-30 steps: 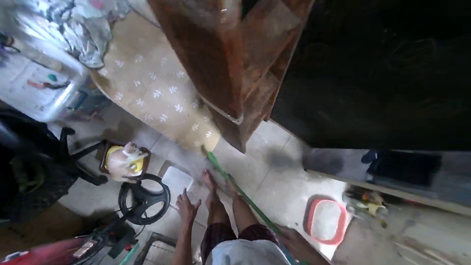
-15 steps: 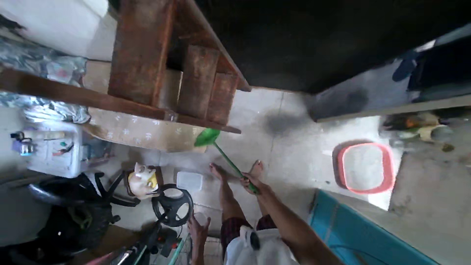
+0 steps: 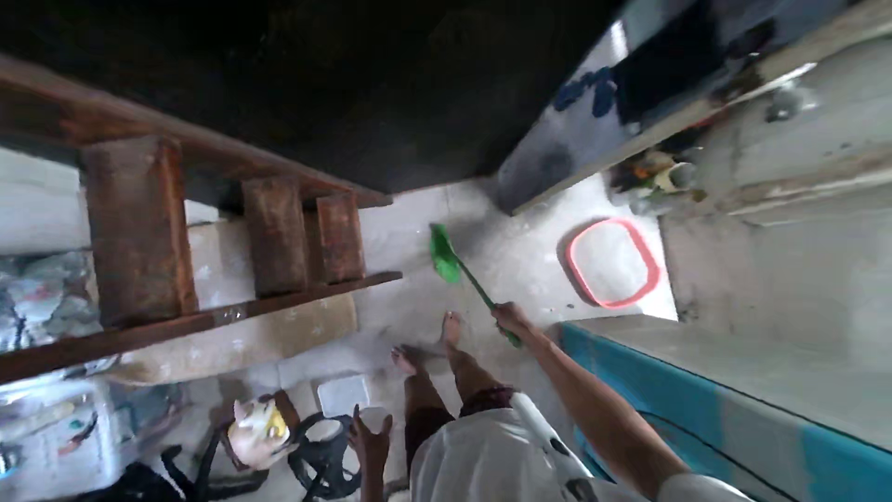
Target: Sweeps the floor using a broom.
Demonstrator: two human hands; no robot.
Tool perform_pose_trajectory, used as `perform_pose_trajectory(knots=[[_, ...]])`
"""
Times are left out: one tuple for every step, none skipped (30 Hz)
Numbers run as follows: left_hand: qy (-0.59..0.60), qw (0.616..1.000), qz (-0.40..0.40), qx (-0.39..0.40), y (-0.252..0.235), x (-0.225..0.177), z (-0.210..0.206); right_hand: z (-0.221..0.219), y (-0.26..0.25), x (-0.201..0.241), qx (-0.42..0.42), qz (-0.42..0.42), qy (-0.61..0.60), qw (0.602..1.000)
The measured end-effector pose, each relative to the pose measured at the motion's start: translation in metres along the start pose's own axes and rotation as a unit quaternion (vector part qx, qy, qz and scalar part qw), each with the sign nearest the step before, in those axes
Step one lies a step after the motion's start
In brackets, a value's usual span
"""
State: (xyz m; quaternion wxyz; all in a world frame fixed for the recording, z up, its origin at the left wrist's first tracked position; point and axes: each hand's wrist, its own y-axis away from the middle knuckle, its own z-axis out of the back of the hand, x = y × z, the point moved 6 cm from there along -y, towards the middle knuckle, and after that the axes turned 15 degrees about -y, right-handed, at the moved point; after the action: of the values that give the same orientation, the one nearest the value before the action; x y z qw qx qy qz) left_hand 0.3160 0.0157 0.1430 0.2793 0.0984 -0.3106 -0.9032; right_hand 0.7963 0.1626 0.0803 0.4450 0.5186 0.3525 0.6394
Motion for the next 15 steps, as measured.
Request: perform_pose_trajectory(knots=[[-0.011, 1.0, -0.012, 0.002, -0.003, -0.01, 0.003, 0.0, -0.002, 0.008, -0.025, 0.006, 0.021, 0.999], [-0.019, 0.999, -0.028, -0.001, -0.007, -0.02, 0.006, -0.002, 0.0, 0.017, -0.04, 0.011, 0.035, 0.999], [-0.028, 0.999, -0.041, -0.001, -0.011, -0.029, 0.009, -0.005, 0.006, 0.024, -0.048, 0.022, 0.044, 0.998], [-0.035, 0.998, -0.054, -0.004, -0.015, -0.036, 0.013, -0.009, 0.014, 0.028, -0.046, 0.036, 0.045, 0.997], [-0.041, 0.997, -0.063, -0.008, -0.018, -0.044, 0.016, -0.012, 0.024, 0.03, -0.038, 0.053, 0.043, 0.997], [-0.045, 0.996, -0.072, -0.012, -0.022, -0.051, 0.019, -0.012, 0.035, 0.03, -0.024, 0.066, 0.037, 0.997], [-0.042, 0.996, -0.08, -0.01, -0.025, -0.06, 0.023, -0.011, 0.047, 0.028, -0.004, 0.072, 0.026, 0.997], [-0.037, 0.995, -0.088, -0.005, -0.025, -0.069, 0.027, -0.009, 0.057, 0.025, 0.017, 0.073, 0.006, 0.997], [-0.036, 0.995, -0.095, 0.0, -0.026, -0.077, 0.032, -0.008, 0.066, 0.023, 0.042, 0.066, -0.025, 0.997], [-0.038, 0.994, -0.101, 0.002, -0.026, -0.086, 0.037, -0.006, 0.071, 0.022, 0.07, 0.053, -0.067, 0.994], [-0.044, 0.993, -0.108, 0.0, -0.027, -0.094, 0.041, -0.005, 0.072, 0.022, 0.102, 0.029, -0.113, 0.988], [-0.048, 0.992, -0.116, -0.005, -0.027, -0.102, 0.044, -0.002, 0.068, 0.023, 0.137, 0.002, -0.155, 0.978], [-0.048, 0.992, -0.119, -0.009, -0.027, -0.108, 0.046, 0.001, 0.059, 0.023, 0.168, -0.021, -0.186, 0.968], [-0.049, 0.992, -0.118, -0.01, -0.027, -0.112, 0.048, 0.005, 0.047, 0.024, 0.19, -0.036, -0.2, 0.96], [-0.046, 0.992, -0.115, -0.008, -0.027, -0.115, 0.049, 0.011, 0.031, 0.026, 0.199, -0.046, -0.2, 0.958]])
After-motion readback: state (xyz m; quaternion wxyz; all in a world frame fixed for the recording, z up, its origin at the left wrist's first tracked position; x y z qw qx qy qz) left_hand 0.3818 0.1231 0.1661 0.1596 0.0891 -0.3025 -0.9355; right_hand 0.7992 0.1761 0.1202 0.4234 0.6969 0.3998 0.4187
